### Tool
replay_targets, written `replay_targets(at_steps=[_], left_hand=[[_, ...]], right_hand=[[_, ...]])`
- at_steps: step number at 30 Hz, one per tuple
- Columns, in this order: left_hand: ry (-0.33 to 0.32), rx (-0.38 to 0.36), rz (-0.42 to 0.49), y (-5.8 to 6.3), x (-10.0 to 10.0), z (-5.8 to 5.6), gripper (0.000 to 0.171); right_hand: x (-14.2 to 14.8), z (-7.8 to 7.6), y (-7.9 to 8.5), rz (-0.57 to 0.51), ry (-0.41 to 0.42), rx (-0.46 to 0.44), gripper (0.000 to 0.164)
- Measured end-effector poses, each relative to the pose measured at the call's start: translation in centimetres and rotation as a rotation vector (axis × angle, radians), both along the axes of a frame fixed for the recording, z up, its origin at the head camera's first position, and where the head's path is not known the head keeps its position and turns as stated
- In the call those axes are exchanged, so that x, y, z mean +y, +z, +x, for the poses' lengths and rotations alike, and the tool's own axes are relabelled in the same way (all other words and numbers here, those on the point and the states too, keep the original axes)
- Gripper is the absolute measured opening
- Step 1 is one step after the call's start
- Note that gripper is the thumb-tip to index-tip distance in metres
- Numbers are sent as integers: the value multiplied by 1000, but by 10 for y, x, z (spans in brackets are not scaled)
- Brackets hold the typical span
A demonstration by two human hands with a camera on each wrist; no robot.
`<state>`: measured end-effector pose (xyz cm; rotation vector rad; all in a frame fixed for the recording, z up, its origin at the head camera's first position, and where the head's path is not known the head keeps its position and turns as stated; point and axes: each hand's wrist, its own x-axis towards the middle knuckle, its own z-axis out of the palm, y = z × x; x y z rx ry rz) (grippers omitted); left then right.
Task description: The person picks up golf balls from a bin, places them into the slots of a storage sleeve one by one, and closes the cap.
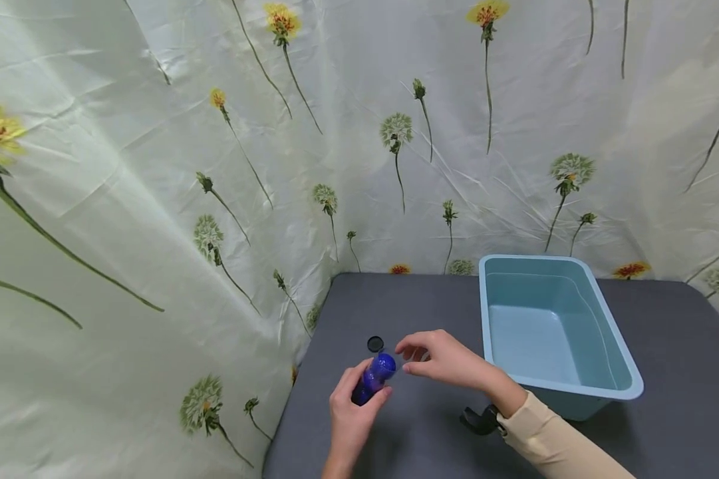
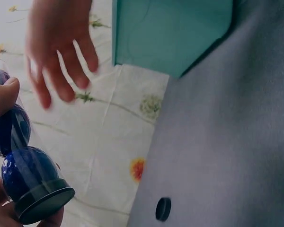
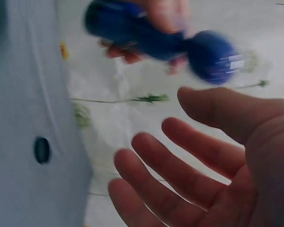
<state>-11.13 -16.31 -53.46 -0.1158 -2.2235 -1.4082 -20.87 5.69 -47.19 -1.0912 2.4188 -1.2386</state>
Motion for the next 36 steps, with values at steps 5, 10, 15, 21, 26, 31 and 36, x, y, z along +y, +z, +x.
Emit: replay_targets(at_steps=[5,10,15,21,26,31,36], left_hand=[[21,-10,9,4,-6,4,51],[76,-19,1,4,-11,11,51],[108,-33,-2,3,-16,18,51],[118,-81,19,3,-21,27,52],[123,-91,13,3,-26,31,52],[100,-78,-24,0,-29,32,52],[85,-93,-23,-2,-30,34,52]], right_hand=[[-34,-29,-28,112,-122,122,27],[-68,-59,-58,239,-142,141,37],[-92,-80,-80,293,-142,148,54],[-107,-91,-102,472,-105,157,70],[-114,-89,-121,565,-78,226,62],[-116,-83,-131,496,-86,315,46],[-117,-78,-134,432,-107,328,38]])
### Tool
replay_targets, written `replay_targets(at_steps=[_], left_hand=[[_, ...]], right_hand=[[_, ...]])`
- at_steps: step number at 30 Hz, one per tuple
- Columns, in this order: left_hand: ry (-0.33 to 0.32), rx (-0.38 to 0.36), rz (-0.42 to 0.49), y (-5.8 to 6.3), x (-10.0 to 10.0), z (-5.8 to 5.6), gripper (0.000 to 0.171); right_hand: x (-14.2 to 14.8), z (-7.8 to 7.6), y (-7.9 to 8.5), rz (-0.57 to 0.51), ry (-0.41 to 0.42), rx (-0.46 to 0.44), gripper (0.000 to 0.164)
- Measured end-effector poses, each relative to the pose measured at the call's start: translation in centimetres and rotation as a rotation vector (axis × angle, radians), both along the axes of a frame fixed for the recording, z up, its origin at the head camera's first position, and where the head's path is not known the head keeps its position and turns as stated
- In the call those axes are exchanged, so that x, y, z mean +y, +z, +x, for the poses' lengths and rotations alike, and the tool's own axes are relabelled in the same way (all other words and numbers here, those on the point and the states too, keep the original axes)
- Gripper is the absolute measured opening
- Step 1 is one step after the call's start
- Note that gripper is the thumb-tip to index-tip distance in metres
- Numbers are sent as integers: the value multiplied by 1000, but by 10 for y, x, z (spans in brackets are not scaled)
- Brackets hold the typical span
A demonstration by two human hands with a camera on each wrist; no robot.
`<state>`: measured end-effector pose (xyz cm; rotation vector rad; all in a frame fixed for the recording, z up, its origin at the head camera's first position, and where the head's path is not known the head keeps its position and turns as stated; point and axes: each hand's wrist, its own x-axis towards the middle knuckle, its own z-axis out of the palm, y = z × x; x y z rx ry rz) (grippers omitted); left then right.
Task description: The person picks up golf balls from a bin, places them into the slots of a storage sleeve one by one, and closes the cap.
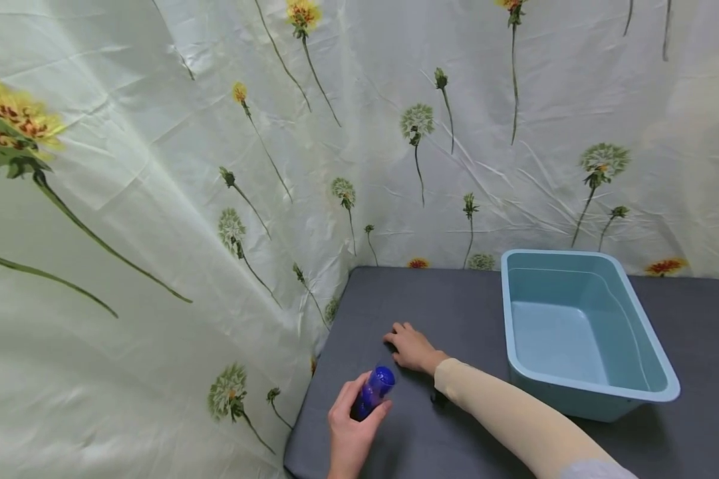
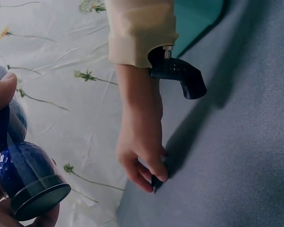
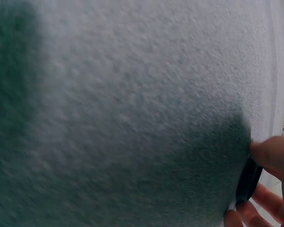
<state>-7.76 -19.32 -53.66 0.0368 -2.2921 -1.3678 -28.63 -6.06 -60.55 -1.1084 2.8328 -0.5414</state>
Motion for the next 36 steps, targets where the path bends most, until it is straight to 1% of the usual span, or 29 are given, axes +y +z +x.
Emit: replay_targets(at_steps=[5,9,12,16,20,24,27,31,34,36], left_hand=[[12,-37,25,-1,2,1,52],[6,-43,26,-1,5,1,52],[-8,-49,29,-1,8,-1,52],[-15,-75,33,-3,13,-4,52],[-39,-51,26,-6,21,-7,52],[-78,-27,32,-8,29,-11,52],[-89,-28,40,-6,33,-14,52],[-76,-24,47,-4,37,-17,51],[-59,-18,48,-3,41,-22,50],[-60,-6,43,-4,44,-26,50]], right_hand=[[6,5,-3,-27,-11,3,37],[16,11,-6,-41,-12,26,40],[22,17,-1,-76,-16,31,40],[29,26,14,-145,-22,-18,39],[39,39,35,-237,-21,-56,36],[53,51,62,-356,-36,-40,34],[63,59,78,-411,-42,8,35],[79,71,97,-459,-54,34,42],[92,80,109,-494,-73,17,49],[101,85,116,-509,-79,5,52]])
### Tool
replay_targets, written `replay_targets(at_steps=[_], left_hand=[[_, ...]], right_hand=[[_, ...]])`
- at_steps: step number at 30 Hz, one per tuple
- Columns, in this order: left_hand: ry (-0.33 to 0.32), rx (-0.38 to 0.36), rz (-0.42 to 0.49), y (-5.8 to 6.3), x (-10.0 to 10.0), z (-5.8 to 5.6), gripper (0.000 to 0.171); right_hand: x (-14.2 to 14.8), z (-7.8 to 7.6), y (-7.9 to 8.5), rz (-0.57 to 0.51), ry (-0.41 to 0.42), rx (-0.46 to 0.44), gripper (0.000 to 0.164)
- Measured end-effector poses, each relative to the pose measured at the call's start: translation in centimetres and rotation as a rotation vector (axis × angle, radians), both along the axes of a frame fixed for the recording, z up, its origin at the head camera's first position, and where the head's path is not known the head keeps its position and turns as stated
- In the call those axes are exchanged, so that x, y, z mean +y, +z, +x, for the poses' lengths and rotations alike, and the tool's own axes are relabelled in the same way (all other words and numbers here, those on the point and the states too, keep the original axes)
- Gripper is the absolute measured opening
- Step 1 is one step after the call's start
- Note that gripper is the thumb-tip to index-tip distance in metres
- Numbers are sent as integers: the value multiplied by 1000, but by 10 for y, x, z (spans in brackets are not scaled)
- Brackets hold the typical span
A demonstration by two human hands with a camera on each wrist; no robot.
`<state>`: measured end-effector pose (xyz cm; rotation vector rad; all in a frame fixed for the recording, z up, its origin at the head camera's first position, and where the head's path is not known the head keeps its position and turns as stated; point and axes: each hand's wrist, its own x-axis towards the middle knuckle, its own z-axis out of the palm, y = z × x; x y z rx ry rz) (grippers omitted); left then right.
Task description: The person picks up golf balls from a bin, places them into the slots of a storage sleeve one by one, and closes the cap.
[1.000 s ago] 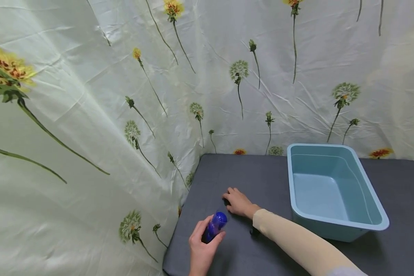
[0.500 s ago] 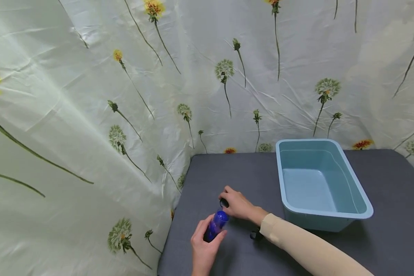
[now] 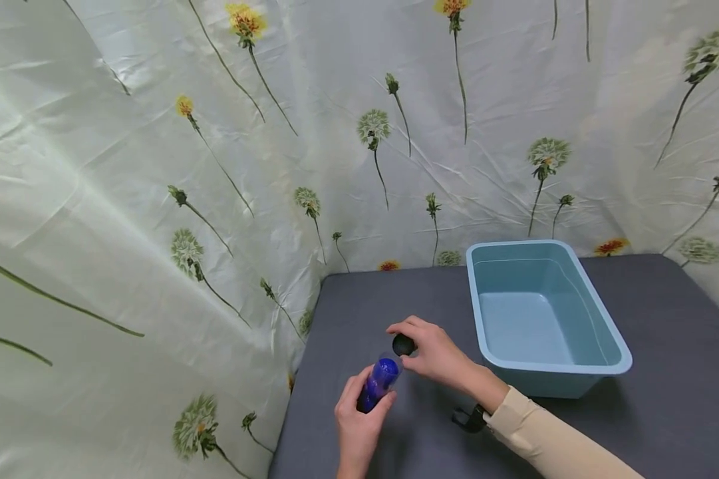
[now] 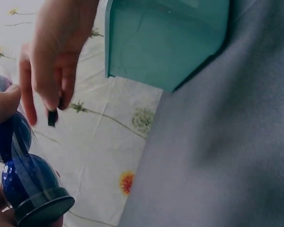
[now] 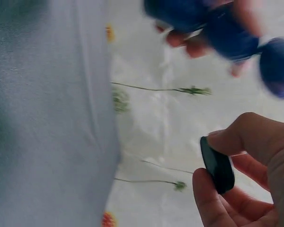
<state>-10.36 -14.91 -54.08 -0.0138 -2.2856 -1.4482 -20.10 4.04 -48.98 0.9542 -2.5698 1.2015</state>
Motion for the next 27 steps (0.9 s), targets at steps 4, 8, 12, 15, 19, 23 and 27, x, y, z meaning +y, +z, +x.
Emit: replay_targets(at_steps=[4,8,12,15,19,23,27], left_hand=[[-12,35,-41,-3,11,-8,49],[-35,65,-85,-7,23,-15,48],[-85,82,-99,-8,35,-21,48],[-109,89,-95,-7,40,-23,48],[-129,71,-83,-6,46,-23,47],[-143,31,-94,-8,52,-21,47],[-169,31,-130,-12,57,-19,49]], right_hand=[[20,10,10,-10,17,-39,56],[37,18,17,-61,40,-81,57],[55,24,22,-137,42,-149,61],[65,27,26,-163,44,-213,62],[81,32,33,-179,43,-295,61],[93,35,38,-229,62,-354,59],[99,38,39,-243,79,-371,57]])
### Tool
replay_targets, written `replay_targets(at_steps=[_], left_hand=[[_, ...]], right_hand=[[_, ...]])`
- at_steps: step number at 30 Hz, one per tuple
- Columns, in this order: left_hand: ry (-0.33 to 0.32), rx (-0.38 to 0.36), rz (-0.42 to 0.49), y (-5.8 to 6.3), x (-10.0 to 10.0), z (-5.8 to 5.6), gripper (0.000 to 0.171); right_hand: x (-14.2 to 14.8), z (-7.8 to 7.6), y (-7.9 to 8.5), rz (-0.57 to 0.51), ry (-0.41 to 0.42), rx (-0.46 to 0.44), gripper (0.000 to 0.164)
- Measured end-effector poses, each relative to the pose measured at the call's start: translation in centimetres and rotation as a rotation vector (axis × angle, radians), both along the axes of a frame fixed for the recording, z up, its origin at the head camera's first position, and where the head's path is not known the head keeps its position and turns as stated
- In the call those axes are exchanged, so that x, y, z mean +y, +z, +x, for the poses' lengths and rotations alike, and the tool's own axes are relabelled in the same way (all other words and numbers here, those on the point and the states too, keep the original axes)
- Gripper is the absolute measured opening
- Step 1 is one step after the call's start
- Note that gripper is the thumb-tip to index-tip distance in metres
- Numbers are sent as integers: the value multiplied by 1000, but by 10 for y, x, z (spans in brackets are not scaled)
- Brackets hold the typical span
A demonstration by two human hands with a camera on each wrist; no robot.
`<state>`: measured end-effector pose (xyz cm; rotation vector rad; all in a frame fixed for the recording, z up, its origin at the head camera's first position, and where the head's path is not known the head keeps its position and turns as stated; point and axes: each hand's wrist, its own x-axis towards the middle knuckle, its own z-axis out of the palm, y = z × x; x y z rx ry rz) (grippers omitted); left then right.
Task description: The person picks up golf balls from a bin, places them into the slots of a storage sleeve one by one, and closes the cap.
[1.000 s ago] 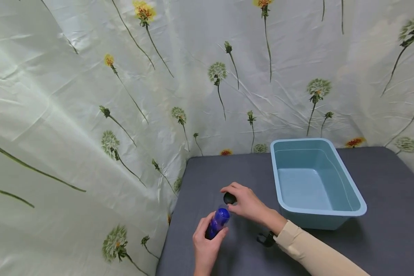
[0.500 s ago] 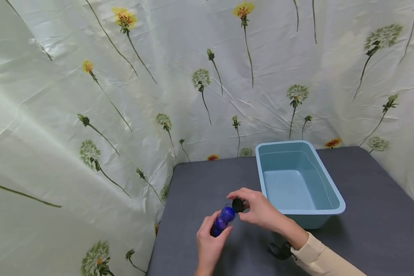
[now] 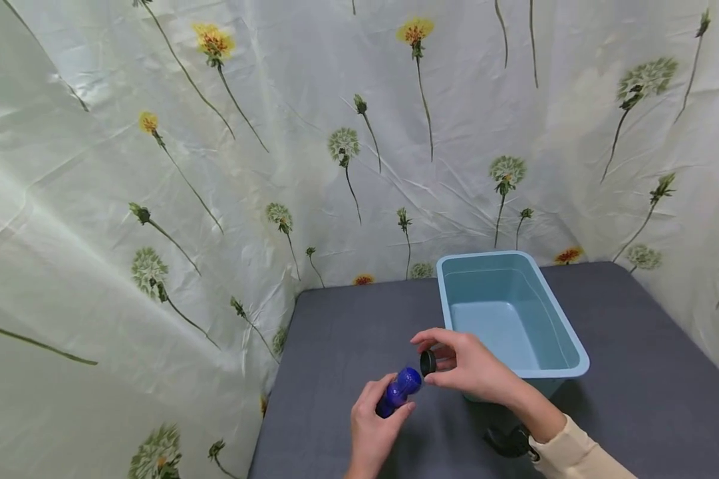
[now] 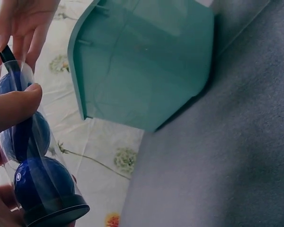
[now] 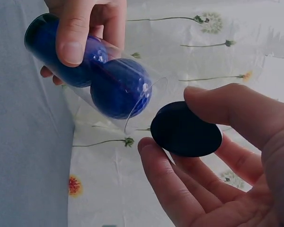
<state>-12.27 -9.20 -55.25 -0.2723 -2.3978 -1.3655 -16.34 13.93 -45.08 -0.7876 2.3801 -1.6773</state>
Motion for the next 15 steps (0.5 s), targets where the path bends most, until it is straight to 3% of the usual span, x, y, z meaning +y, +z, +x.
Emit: replay_targets(at_steps=[7,15], left_hand=[[-36,58,-29,-3,3,2,50],[-30,52,-33,-1,2,1,50]], right_hand=[[-2,0,-3,65,38,28,51],[-4,-2,-11,145,39,95,37]])
